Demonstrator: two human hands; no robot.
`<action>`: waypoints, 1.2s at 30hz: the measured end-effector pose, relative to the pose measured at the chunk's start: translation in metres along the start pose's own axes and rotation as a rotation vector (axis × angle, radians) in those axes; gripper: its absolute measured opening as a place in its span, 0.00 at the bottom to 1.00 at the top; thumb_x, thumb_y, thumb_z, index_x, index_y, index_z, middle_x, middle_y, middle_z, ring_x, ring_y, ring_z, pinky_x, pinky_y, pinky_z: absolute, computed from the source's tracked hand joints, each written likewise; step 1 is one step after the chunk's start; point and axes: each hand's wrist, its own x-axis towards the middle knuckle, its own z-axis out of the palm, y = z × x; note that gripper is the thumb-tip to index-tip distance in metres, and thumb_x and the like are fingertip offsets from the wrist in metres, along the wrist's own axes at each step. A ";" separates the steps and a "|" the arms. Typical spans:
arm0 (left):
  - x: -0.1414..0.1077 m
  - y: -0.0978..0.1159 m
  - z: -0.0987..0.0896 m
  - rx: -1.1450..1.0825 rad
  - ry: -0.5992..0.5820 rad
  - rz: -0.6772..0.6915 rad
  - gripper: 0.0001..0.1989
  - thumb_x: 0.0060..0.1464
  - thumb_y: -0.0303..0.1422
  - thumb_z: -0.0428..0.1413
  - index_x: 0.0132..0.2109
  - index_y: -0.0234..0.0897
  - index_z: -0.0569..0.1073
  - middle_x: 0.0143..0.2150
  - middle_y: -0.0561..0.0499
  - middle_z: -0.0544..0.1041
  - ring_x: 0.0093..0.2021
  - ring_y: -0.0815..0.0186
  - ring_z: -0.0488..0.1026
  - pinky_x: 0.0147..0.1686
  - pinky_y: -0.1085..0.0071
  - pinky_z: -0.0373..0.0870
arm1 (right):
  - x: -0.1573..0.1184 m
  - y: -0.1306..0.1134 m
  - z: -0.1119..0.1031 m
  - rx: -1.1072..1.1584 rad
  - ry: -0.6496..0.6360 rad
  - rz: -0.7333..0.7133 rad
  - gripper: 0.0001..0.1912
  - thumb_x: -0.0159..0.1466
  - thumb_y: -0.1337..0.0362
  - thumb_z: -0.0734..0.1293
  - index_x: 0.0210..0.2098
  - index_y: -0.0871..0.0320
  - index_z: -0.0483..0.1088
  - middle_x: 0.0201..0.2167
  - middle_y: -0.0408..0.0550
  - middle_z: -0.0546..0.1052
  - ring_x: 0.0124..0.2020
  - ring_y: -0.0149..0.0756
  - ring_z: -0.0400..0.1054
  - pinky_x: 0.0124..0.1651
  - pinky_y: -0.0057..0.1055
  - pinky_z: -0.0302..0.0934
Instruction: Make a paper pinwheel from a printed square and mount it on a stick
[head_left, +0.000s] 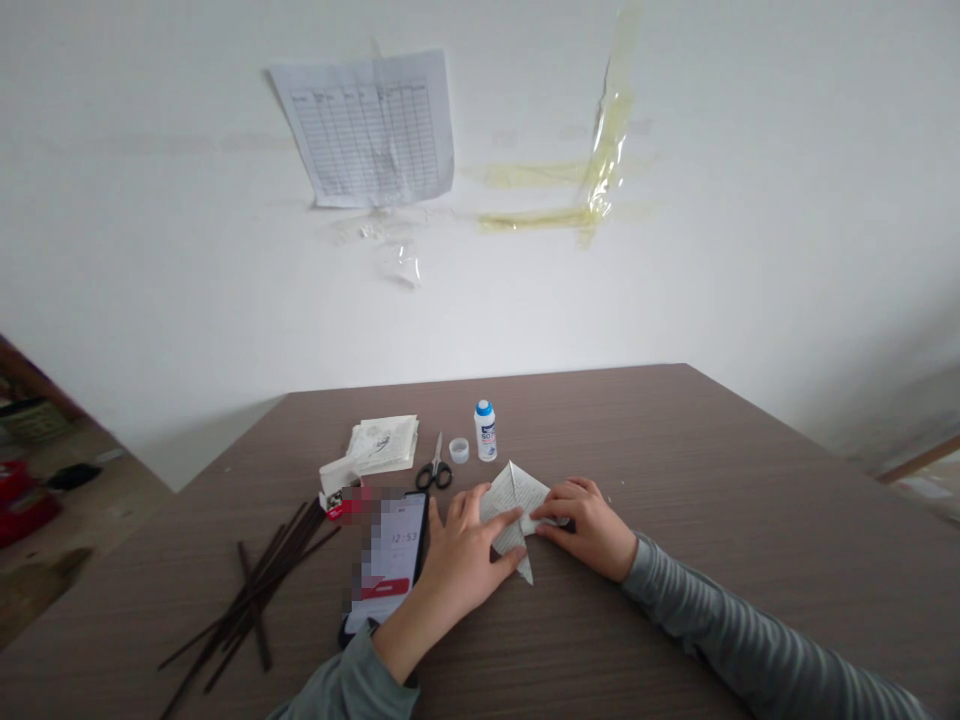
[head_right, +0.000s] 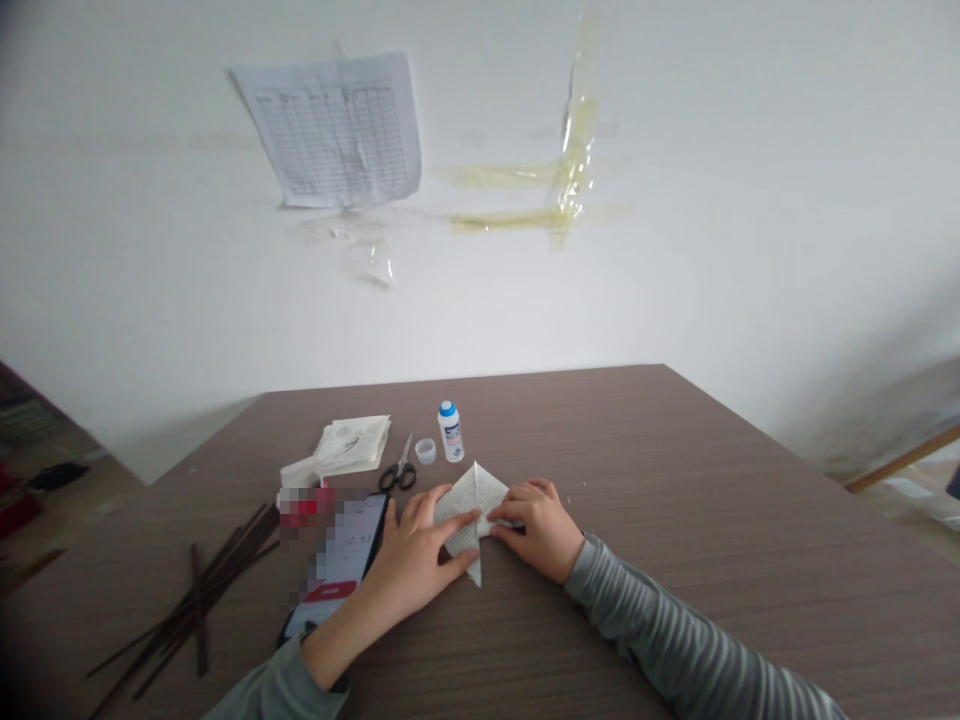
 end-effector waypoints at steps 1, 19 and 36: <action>0.000 0.000 0.000 -0.002 0.001 -0.005 0.29 0.73 0.49 0.77 0.77 0.74 0.90 0.90 0.47 0.79 0.88 0.24 0.73 0.90 0.12 0.62 | 0.000 0.000 0.000 0.000 0.002 -0.001 0.08 0.82 0.52 0.80 0.49 0.35 0.98 0.45 0.52 0.96 0.50 0.60 0.95 0.73 0.65 0.87; 0.002 -0.001 -0.001 -0.017 0.032 -0.035 0.35 0.69 0.50 0.79 0.79 0.59 0.90 0.93 0.39 0.74 0.91 0.22 0.70 0.90 0.13 0.61 | -0.002 0.004 0.004 -0.028 -0.005 0.015 0.06 0.78 0.56 0.84 0.50 0.36 0.98 0.43 0.51 0.95 0.47 0.60 0.93 0.73 0.61 0.85; 0.000 -0.001 0.000 -0.013 0.022 0.003 0.29 0.72 0.46 0.78 0.76 0.71 0.91 0.93 0.48 0.75 0.91 0.24 0.71 0.89 0.10 0.61 | -0.001 0.003 0.004 -0.028 0.001 -0.008 0.10 0.76 0.61 0.85 0.51 0.36 0.98 0.46 0.50 0.96 0.49 0.60 0.94 0.75 0.63 0.84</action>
